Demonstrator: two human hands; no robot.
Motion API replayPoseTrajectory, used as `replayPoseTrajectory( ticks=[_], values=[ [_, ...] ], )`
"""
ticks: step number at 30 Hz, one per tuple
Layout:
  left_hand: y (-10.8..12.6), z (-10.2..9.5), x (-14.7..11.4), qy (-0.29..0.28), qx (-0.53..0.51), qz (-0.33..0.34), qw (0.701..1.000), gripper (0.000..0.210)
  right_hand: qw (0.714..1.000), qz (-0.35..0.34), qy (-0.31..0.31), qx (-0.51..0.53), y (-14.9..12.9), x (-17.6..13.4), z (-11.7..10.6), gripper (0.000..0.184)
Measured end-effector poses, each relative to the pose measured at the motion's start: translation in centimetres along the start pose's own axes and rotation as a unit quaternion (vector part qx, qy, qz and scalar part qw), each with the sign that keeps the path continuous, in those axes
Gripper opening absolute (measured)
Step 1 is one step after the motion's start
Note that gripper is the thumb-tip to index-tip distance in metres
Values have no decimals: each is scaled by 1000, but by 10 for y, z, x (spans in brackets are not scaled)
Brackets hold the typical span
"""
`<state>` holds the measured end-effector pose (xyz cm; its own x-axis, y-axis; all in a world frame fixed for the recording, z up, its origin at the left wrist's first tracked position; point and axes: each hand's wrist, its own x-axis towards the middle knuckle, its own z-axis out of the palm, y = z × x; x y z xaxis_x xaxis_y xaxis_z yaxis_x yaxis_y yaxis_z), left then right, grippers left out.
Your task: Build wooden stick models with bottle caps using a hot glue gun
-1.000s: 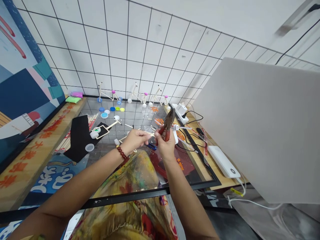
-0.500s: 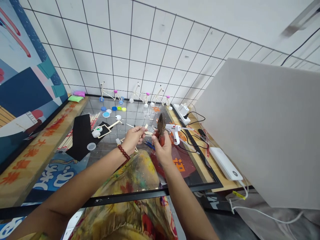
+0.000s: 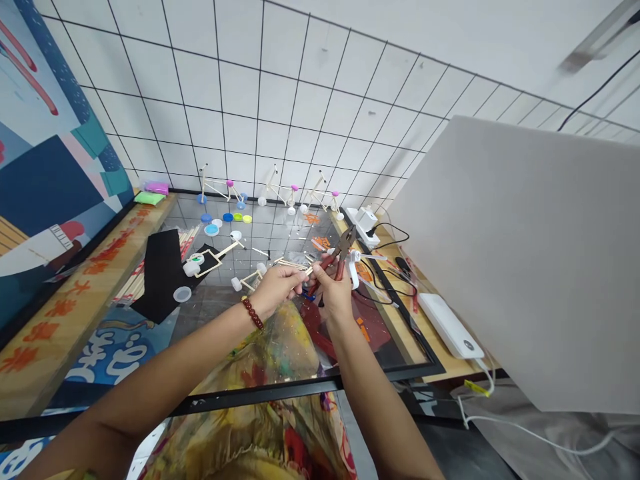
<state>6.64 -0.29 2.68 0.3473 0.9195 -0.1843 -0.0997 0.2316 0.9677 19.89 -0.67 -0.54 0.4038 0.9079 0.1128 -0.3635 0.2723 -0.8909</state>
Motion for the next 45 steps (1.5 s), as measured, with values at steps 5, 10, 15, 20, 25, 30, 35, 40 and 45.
replayPoseTrajectory(
  ticks=[5,10,15,20,25,30,35,40,45],
  values=[
    [-3,2,-2,-1,-19,-21,1000,19,1000,8,3,14,2,-1,1,51],
    [-4,1,-2,-13,-59,-30,998,18,1000,0,-13,4,1,-4,1,50],
    [-4,-1,-1,-28,-57,-49,997,17,999,-8,-31,-9,0,-4,1,52],
    [-5,-3,-2,-31,-56,-64,996,15,997,-31,-60,-38,1,-1,-3,49],
    [-9,-6,-2,-3,-4,-25,1000,17,995,-19,-80,-51,3,-1,-4,48],
    [-11,-13,2,17,90,66,994,23,996,9,-91,-14,2,-3,0,53],
    [-9,-16,1,9,124,98,987,23,995,-11,-97,-25,-3,-5,1,50],
    [-8,-22,-8,50,-82,58,994,12,990,-130,-21,-55,-17,-4,-1,42],
    [-10,-20,-19,14,-349,-39,936,9,956,-270,50,-102,-25,-12,-4,38]
  ],
)
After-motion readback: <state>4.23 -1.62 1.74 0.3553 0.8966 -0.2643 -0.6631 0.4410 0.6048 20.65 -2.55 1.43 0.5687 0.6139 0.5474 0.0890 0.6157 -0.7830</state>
